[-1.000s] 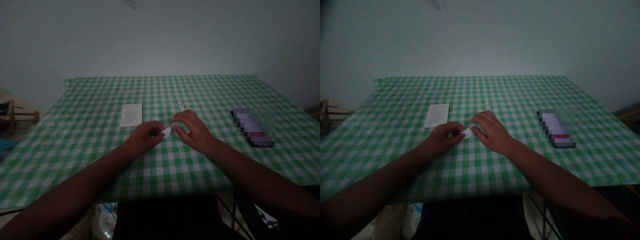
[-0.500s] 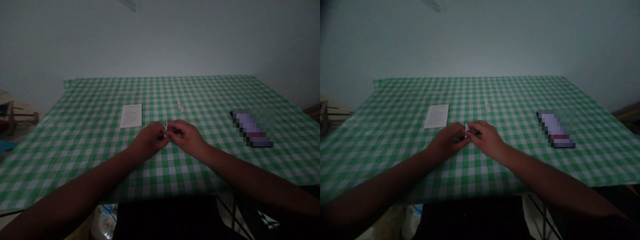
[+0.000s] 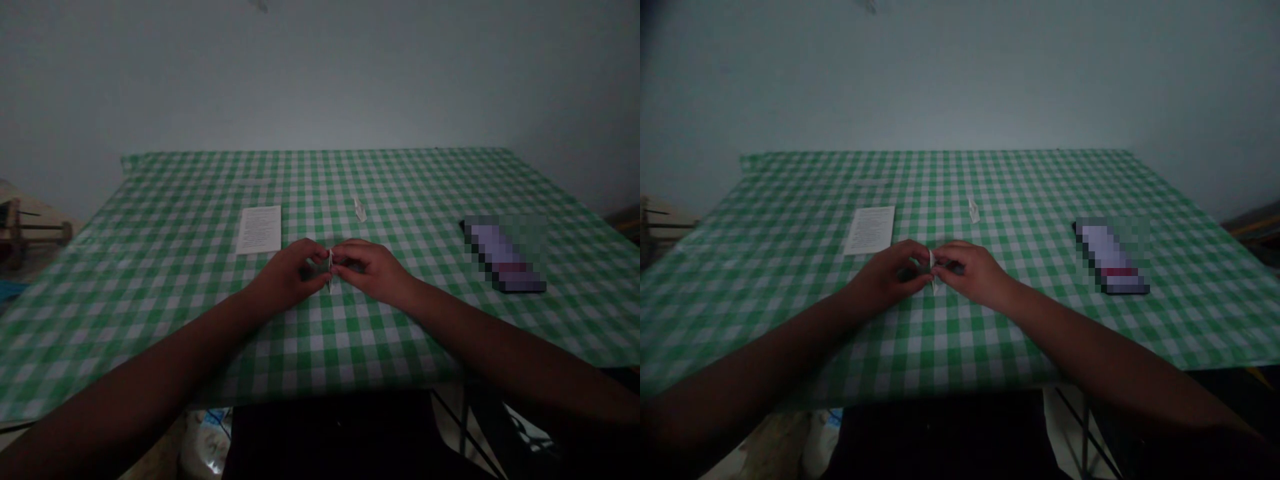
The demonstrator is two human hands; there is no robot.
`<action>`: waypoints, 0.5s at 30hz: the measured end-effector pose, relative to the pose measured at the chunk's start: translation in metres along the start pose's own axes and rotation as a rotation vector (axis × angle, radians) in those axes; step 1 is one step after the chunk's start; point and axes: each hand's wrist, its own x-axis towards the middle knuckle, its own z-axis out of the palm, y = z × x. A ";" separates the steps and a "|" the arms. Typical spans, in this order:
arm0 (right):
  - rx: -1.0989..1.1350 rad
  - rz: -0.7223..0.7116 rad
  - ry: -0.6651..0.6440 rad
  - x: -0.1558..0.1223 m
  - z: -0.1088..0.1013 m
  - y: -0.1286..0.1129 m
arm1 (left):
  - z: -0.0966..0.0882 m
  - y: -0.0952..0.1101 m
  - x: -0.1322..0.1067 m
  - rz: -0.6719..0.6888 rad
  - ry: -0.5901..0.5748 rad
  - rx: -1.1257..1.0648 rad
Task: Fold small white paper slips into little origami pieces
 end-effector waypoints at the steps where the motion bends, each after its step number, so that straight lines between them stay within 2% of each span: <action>1: 0.005 0.003 -0.004 0.000 0.000 0.000 | 0.000 0.000 0.000 -0.007 0.002 0.004; 5: 0.006 -0.002 0.005 0.000 0.001 0.003 | 0.000 -0.001 0.000 0.002 0.025 0.043; 10: -0.042 0.025 0.039 -0.001 0.001 0.004 | -0.001 -0.006 0.003 0.135 0.032 0.073; 15: -0.137 -0.022 0.068 -0.002 -0.002 0.001 | -0.001 -0.011 0.004 0.203 0.068 0.138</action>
